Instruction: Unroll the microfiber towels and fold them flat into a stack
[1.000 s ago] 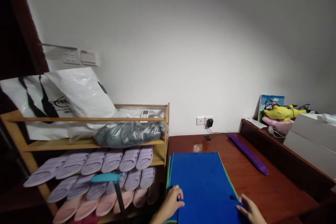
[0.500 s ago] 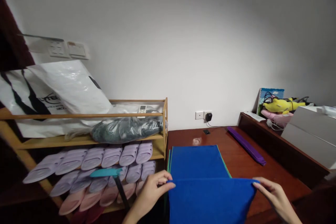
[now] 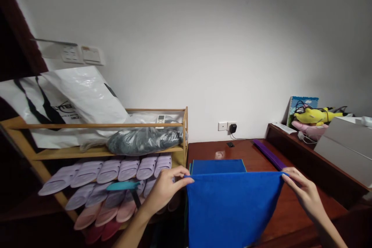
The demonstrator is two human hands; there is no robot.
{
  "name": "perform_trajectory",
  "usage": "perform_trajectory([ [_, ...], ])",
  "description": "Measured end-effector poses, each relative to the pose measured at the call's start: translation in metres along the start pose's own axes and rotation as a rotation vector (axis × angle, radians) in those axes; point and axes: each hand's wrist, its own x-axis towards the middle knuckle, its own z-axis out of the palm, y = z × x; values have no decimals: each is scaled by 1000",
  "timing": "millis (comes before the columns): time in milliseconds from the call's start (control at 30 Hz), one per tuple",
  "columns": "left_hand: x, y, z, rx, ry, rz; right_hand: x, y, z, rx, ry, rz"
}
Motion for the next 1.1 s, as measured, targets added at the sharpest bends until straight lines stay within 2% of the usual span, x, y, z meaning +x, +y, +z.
perform_trajectory([
  [100,15,0,0,6,-21,34,17,-2,7,-1,8,14],
  [200,35,-11,4,-19,-42,41,34,4,17,65,-72,140],
  [300,59,-31,12,-43,-58,39,51,16,31,171,-139,287],
  [500,102,-79,32,-12,-24,-32,77,46,73,224,-155,359],
  [633,120,-110,47,51,23,-146,86,70,103,216,-126,405],
  [800,136,-145,70,86,33,-395,93,103,136,187,-110,462],
  [933,149,-162,90,47,45,-570,100,124,156,153,-154,454],
  [1100,159,-179,109,50,106,-649,103,149,178,97,-208,412],
])
